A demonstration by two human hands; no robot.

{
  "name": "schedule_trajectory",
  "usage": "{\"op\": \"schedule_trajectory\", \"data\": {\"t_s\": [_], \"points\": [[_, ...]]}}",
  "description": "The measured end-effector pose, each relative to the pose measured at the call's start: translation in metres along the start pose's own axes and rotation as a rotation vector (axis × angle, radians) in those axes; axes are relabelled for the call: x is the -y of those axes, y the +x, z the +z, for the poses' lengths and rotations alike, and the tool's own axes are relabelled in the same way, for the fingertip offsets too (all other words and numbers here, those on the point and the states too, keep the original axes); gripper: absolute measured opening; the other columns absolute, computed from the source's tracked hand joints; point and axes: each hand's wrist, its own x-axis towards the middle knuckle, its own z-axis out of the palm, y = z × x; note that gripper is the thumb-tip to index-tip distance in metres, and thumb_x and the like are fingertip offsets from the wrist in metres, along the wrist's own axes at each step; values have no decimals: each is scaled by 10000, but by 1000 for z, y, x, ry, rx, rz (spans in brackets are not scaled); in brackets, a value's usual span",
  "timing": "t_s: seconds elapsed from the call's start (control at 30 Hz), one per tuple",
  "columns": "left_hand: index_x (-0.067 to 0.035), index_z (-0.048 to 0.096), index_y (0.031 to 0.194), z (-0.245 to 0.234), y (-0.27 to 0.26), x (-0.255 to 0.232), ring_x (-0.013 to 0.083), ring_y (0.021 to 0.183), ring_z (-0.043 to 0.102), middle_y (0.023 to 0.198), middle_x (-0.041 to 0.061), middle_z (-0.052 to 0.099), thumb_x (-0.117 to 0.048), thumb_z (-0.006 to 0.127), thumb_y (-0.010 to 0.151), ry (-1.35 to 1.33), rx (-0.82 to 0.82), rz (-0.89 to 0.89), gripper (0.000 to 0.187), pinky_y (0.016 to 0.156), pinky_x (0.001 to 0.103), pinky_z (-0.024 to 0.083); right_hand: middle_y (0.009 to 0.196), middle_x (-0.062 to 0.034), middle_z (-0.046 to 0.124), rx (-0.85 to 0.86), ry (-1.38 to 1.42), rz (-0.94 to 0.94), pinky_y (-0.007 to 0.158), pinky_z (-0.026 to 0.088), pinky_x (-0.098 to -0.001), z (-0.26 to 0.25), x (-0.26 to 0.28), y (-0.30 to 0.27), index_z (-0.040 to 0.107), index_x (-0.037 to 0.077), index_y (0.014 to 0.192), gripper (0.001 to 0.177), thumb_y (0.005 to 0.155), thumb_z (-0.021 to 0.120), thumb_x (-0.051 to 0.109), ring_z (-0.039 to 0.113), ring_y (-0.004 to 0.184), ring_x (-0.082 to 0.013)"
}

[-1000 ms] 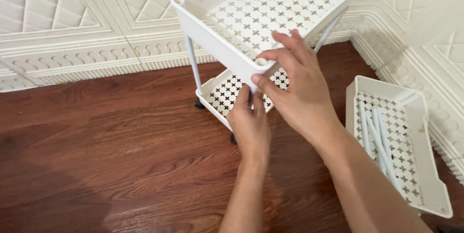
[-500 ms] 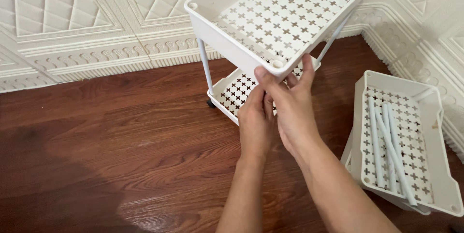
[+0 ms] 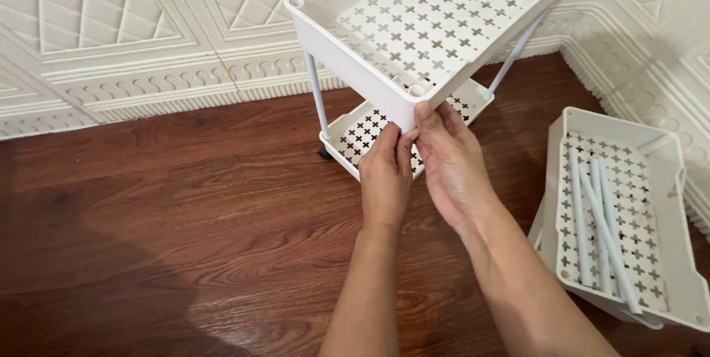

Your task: The person assembles a white plastic rolling cart by inserting white poles into the corners of perforated trays and securing them with small white plastic clips. The person handles the trays, poles, and clips by hand to build the frame.

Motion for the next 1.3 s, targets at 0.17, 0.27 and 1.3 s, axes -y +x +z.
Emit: {"op": "schedule_trajectory", "data": {"t_s": [0.17, 0.27, 1.3], "points": [[-23, 642, 1017, 5, 0, 7, 389, 734, 674, 866, 205, 702, -165, 663, 1016, 59, 0, 5, 143, 651, 470, 515, 1335, -75, 595, -84, -57, -5, 1128, 440, -314, 0, -3, 1, 482, -23, 1413, 754, 858, 765, 402, 576, 1257, -146], [-37, 666, 1080, 7, 0, 9, 393, 756, 684, 891, 208, 707, -150, 648, 996, 19, -19, 25, 142, 657, 472, 523, 1310, -63, 595, -104, -62, -1, 1128, 443, -316, 2, -3, -1, 492, -26, 1395, 741, 854, 766, 400, 579, 1247, -143], [-28, 690, 1101, 3, -16, -20, 248, 678, 621, 827, 163, 728, -191, 678, 984, -187, 82, -194, 201, 659, 378, 533, 1402, -105, 576, 6, -12, 89, 1183, 372, -347, -3, 26, -20, 448, -23, 1476, 826, 838, 792, 373, 512, 1339, -200]]}}
